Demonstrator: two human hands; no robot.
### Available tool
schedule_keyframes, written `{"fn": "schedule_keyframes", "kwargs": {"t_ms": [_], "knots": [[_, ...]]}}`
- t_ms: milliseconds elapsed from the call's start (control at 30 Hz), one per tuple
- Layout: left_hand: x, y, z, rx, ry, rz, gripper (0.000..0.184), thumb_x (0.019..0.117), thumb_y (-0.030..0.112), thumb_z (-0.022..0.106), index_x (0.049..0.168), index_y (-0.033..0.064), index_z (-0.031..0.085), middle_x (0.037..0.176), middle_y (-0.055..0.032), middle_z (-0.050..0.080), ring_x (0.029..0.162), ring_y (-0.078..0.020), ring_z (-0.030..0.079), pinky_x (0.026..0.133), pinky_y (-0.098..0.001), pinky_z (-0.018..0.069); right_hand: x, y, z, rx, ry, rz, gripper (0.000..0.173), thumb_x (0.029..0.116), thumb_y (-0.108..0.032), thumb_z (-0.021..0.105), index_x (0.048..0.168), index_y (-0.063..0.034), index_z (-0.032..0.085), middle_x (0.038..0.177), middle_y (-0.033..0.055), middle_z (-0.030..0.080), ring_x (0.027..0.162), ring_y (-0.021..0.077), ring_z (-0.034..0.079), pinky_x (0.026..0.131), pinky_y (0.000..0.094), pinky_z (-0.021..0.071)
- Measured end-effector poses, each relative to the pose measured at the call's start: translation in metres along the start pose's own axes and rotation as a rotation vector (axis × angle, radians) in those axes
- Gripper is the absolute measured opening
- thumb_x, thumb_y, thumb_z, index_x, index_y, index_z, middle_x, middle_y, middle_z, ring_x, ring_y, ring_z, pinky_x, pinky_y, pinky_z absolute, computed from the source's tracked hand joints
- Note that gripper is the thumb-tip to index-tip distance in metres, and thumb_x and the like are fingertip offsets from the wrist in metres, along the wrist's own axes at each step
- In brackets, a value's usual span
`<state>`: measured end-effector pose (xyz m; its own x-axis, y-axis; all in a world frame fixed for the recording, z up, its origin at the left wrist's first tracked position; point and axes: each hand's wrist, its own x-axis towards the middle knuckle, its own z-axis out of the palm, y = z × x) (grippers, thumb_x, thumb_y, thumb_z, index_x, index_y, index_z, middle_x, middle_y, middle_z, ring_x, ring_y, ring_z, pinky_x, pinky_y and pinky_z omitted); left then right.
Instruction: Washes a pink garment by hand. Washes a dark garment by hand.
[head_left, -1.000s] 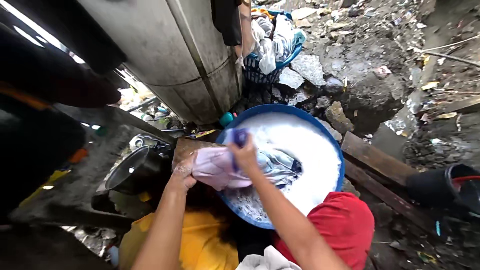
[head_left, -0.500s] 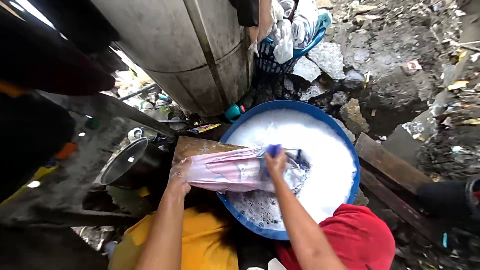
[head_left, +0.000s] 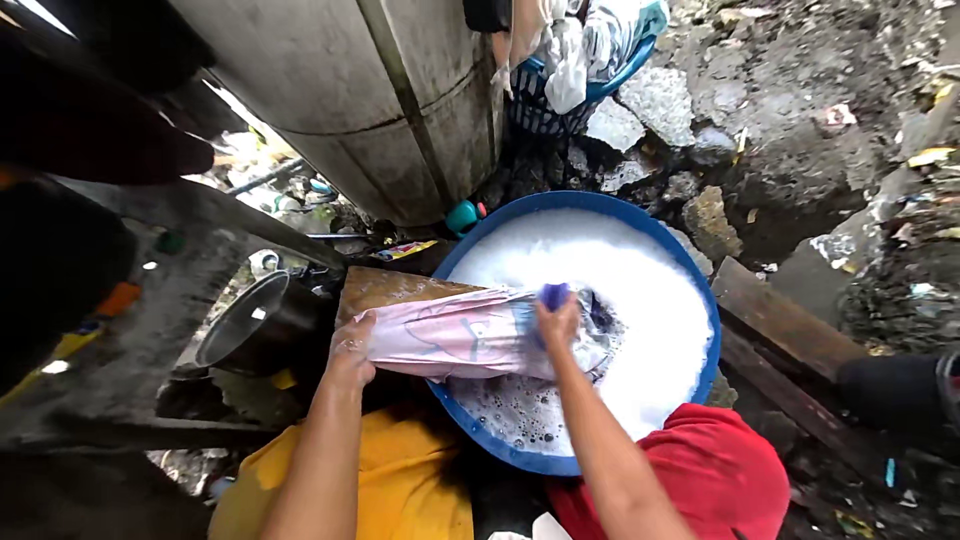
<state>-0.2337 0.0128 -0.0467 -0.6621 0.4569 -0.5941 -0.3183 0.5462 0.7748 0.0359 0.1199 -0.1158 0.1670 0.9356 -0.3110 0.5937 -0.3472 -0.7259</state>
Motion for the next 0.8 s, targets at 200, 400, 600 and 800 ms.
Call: {"fn": "schedule_keyframes", "kwargs": {"t_ms": [200,400,600,800], "knots": [[-0.004,-0.001,-0.002,0.032,-0.017,0.018,0.046,0.1093,0.031,0.049,0.146,0.0034,0.047,0.137,-0.0192,0.057,0.120,-0.0260,0.060,0.099,-0.0466,0.0517,-0.112,-0.049,0.083,-0.158,-0.393,-0.557,0.060,0.0905,-0.041,0.074,0.140,-0.0097,0.062,0.126,0.0226,0.067,0.117,0.0376,0.065,0.099,0.0528,0.0539],[-0.001,-0.003,0.004,0.013,0.025,0.021,0.048,0.1088,0.033,0.051,0.147,0.0050,0.046,0.141,-0.0202,0.055,0.124,-0.0288,0.059,0.101,-0.0494,0.0508,0.026,0.095,-0.045,-0.265,-0.094,0.064,0.076,0.0912,-0.036,0.077,0.149,0.0015,0.045,0.139,0.0336,0.056,0.130,0.0494,0.055,0.109,0.0637,0.0431],[-0.046,0.007,0.028,0.255,-0.361,0.036,0.044,0.1116,0.030,0.042,0.146,0.0043,0.044,0.126,-0.0201,0.059,0.108,-0.0270,0.061,0.092,-0.0468,0.0521,-0.006,0.114,-0.065,0.370,0.145,0.401,0.085,0.0925,-0.018,0.077,0.157,0.0034,0.026,0.150,0.0328,0.045,0.138,0.0434,0.048,0.113,0.0572,0.0412],[-0.123,0.066,0.013,-0.164,-0.659,0.165,0.019,0.1082,0.019,0.046,0.125,0.0138,0.055,0.095,-0.0009,0.069,0.080,-0.0088,0.068,0.070,-0.0279,0.0594,-0.023,0.074,-0.104,0.454,-0.038,0.358,0.069,0.0952,-0.018,0.075,0.150,0.0033,0.039,0.139,0.0303,0.054,0.123,0.0382,0.058,0.102,0.0527,0.0499]]}}
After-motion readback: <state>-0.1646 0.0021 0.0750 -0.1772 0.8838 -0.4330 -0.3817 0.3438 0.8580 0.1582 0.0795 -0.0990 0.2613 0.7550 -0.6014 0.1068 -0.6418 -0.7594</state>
